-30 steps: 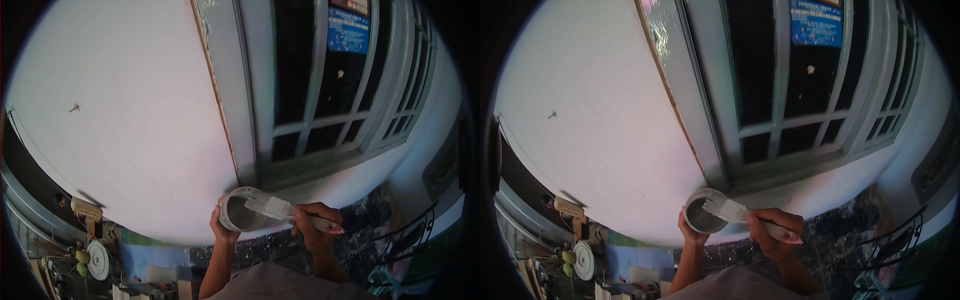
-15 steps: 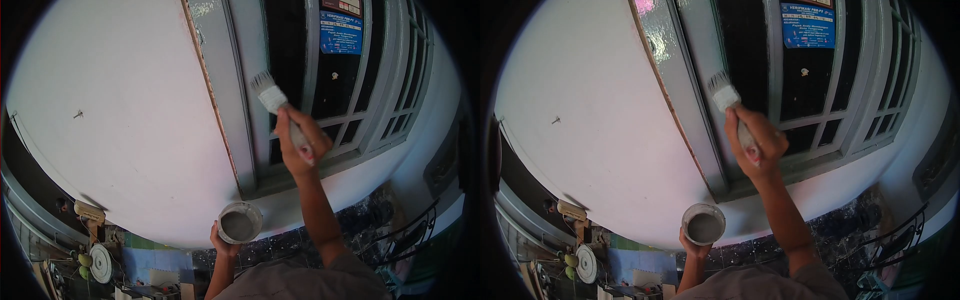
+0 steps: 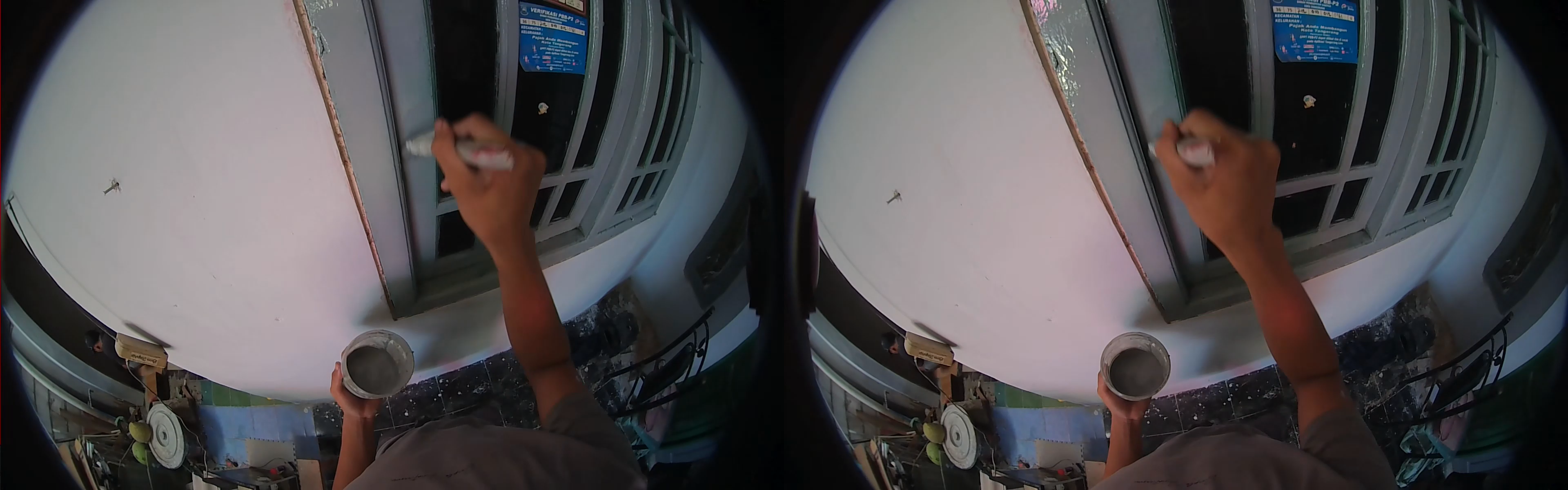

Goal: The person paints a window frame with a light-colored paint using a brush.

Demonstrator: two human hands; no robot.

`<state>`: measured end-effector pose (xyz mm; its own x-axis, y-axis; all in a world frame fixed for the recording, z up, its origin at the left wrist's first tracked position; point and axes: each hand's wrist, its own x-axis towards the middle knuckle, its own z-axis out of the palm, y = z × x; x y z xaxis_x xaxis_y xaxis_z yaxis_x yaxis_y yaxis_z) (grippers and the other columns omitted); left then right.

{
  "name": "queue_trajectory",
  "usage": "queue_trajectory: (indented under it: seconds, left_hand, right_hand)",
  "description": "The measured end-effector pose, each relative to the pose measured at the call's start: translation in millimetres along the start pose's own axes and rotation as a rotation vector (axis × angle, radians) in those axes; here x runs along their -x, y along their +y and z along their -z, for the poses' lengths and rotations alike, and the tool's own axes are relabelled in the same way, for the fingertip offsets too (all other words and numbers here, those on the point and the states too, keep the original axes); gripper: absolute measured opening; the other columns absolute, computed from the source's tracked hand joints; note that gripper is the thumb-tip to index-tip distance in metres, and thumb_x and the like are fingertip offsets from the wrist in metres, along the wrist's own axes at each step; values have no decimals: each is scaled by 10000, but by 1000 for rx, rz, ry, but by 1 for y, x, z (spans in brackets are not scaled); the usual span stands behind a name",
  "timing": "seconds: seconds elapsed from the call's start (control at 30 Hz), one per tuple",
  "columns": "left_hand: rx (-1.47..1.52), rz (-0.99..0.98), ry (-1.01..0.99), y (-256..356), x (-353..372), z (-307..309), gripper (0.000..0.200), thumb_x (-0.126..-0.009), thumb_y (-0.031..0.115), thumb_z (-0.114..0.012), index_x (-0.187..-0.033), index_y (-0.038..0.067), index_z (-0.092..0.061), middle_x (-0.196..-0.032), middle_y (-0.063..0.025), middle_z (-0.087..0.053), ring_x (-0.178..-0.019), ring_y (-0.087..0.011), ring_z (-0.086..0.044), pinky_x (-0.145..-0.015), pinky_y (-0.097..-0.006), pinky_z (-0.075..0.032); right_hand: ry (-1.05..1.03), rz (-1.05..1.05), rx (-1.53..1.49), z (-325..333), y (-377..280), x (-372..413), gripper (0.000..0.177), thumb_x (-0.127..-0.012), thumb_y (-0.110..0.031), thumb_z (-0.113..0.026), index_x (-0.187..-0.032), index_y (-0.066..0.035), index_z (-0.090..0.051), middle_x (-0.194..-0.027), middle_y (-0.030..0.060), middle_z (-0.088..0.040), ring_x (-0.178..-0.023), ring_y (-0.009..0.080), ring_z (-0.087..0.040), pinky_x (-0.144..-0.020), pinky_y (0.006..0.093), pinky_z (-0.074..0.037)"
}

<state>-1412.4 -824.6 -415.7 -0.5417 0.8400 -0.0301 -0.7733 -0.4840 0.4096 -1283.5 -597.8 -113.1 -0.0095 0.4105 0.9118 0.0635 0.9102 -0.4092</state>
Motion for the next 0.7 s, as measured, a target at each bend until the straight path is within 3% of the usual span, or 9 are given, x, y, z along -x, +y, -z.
queue_trajectory:
  seconds: [0.1,0.2,0.3,0.37,0.53,0.7]
  left_hand:
    - [11,1,23,-1,2,0,504,-1017,395,-385,-1291,38,-610,-1300,-153,-643,-1208,-327,-606,-1055,-504,-478]
    - [26,-25,20,-2,6,5,505,-1015,403,-393,-1288,37,-610,-1308,-154,-639,-1213,-329,-604,-1056,-510,-476]
    - [-22,-25,35,-1,9,23,561,-1010,470,-414,-1334,42,-578,-1318,-172,-621,-1220,-347,-591,-1043,-535,-475]
    - [-38,-34,23,2,11,16,567,-1011,469,-413,-1325,28,-582,-1309,-175,-627,-1211,-349,-598,-1040,-530,-478]
    - [-57,-11,44,7,8,18,569,-1014,466,-413,-1322,18,-583,-1306,-177,-629,-1197,-350,-606,-1033,-521,-484]
    - [-52,21,20,6,2,18,526,-1020,430,-394,-1309,41,-598,-1311,-154,-634,-1221,-329,-597,-1063,-501,-472]
  right_hand:
    - [153,202,-14,1,-8,-27,144,-940,-110,-728,-842,-4,-726,-702,72,-717,-568,104,-698,-482,227,-521]
    - [272,331,-31,0,-9,-27,98,-938,-80,-724,-899,9,-738,-750,86,-732,-629,110,-712,-541,234,-543]
    - [220,265,-61,-10,13,16,84,-835,-4,-775,-859,-22,-697,-734,106,-694,-607,193,-700,-549,284,-539]
    - [172,301,67,-5,19,54,92,-830,9,-766,-871,-23,-689,-766,120,-697,-635,217,-710,-569,308,-549]
    - [-81,-15,85,21,22,118,98,-822,3,-763,-859,-27,-677,-729,114,-674,-604,241,-686,-552,321,-531]
    - [-83,198,70,31,15,52,89,-834,-3,-756,-895,-27,-697,-781,119,-704,-653,235,-708,-563,304,-538]
